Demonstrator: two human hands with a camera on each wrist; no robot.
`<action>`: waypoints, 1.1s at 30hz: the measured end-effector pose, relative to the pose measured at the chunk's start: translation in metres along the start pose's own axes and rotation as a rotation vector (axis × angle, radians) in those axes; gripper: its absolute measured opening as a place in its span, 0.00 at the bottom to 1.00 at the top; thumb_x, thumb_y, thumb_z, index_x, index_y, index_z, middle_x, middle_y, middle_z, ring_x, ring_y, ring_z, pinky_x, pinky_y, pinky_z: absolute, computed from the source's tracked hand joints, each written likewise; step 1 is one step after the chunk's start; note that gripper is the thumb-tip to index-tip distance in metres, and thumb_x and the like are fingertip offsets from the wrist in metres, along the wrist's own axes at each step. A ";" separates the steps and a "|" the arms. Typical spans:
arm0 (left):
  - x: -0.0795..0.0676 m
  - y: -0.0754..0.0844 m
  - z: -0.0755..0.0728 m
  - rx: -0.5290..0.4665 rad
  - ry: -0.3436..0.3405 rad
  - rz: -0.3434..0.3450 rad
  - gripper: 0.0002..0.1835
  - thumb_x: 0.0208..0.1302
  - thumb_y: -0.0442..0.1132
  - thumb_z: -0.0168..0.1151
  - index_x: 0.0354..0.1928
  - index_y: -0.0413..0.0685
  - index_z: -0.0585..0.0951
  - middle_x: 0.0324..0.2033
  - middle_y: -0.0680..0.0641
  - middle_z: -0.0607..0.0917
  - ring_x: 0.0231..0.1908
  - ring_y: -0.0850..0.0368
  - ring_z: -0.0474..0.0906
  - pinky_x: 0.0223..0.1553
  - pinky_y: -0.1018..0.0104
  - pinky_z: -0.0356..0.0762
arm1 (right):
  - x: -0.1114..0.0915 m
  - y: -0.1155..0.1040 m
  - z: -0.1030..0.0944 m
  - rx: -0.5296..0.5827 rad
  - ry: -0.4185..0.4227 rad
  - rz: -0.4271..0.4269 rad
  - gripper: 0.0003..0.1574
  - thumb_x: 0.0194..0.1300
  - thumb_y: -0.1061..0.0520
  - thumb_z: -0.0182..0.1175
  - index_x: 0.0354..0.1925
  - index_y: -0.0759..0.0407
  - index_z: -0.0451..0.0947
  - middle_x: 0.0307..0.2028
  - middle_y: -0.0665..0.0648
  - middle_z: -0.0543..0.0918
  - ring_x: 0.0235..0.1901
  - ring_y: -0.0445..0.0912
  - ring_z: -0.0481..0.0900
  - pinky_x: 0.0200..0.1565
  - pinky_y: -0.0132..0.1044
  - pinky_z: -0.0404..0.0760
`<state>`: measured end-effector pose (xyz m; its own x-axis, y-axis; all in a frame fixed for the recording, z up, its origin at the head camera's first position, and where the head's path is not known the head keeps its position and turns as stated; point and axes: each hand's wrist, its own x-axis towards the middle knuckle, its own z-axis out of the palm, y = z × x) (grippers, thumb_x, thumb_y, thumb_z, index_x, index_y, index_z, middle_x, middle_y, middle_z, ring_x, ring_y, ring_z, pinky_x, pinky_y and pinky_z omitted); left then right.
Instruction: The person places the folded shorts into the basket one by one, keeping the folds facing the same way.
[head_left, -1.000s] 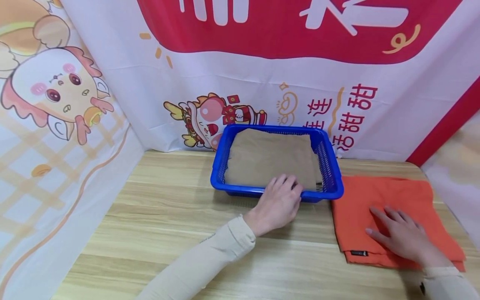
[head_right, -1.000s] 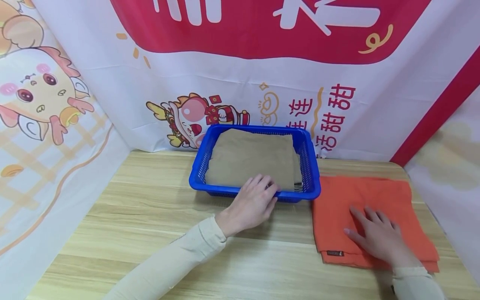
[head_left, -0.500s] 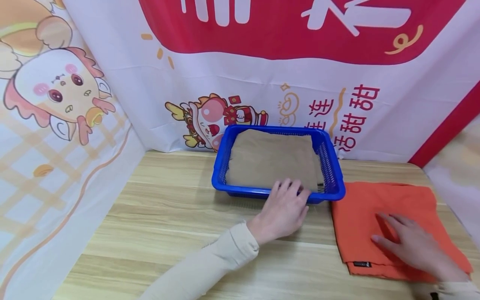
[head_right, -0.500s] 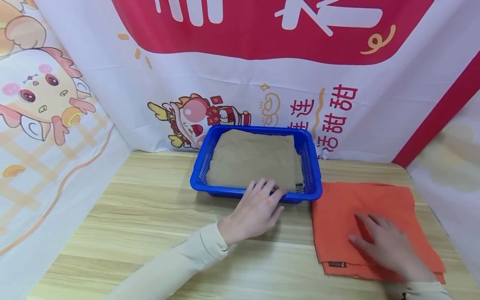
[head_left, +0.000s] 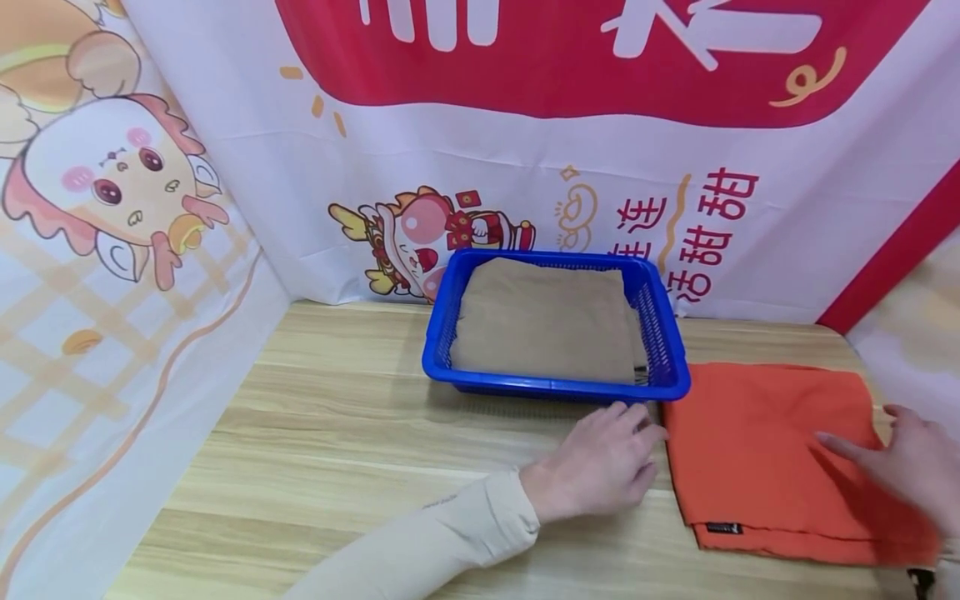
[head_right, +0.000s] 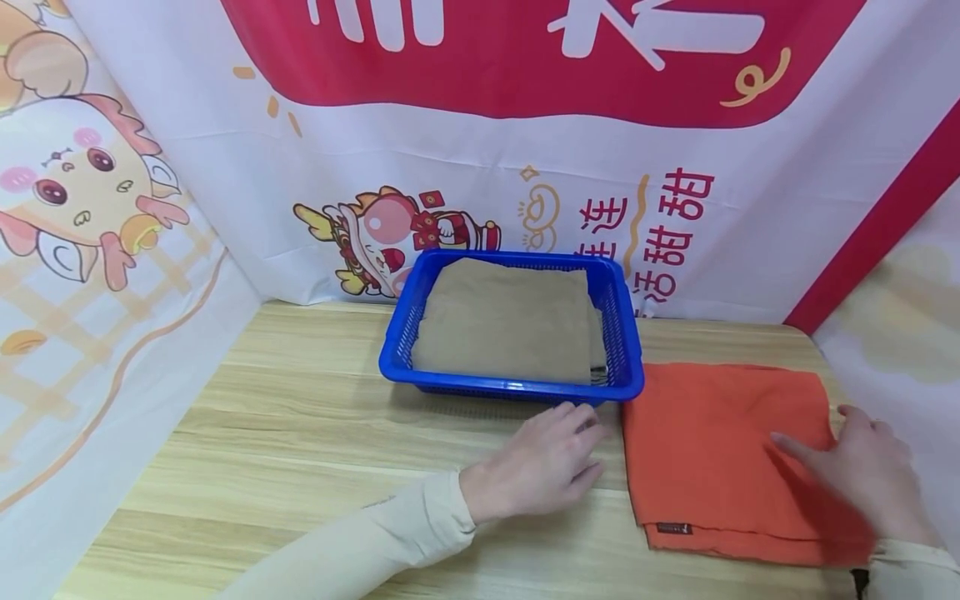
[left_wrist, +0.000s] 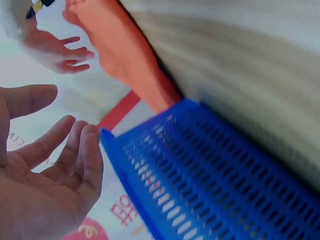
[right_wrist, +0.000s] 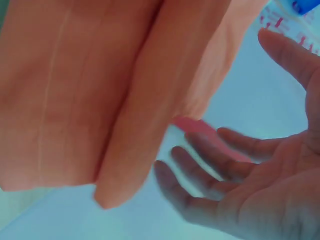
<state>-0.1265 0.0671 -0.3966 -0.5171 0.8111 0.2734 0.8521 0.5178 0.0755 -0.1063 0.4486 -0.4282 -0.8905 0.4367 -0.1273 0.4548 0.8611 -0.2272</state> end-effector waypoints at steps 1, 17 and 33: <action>0.000 0.001 0.001 -0.025 -0.022 0.000 0.14 0.70 0.48 0.62 0.53 0.52 0.84 0.43 0.55 0.77 0.39 0.62 0.70 0.38 0.76 0.71 | 0.003 0.003 -0.001 0.003 -0.039 0.037 0.76 0.61 0.28 0.66 0.66 0.92 0.45 0.52 0.88 0.59 0.50 0.76 0.62 0.50 0.69 0.74; 0.022 0.000 0.037 -0.647 -0.273 -0.369 0.42 0.72 0.53 0.60 0.78 0.40 0.56 0.76 0.47 0.59 0.75 0.56 0.54 0.71 0.67 0.58 | 0.027 0.036 0.018 0.151 -0.340 0.133 0.80 0.54 0.23 0.68 0.61 0.91 0.47 0.46 0.82 0.67 0.46 0.68 0.69 0.43 0.54 0.81; 0.044 0.012 0.058 -1.264 -0.117 -0.705 0.35 0.66 0.39 0.68 0.73 0.48 0.65 0.61 0.53 0.78 0.55 0.64 0.77 0.53 0.72 0.75 | 0.021 0.029 0.021 0.237 -0.452 0.090 0.70 0.49 0.25 0.73 0.50 0.89 0.61 0.33 0.66 0.74 0.37 0.56 0.74 0.34 0.41 0.76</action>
<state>-0.1436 0.1246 -0.4397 -0.8014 0.5432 -0.2502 -0.1083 0.2797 0.9540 -0.1114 0.4768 -0.4577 -0.7781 0.3050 -0.5491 0.5659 0.7198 -0.4021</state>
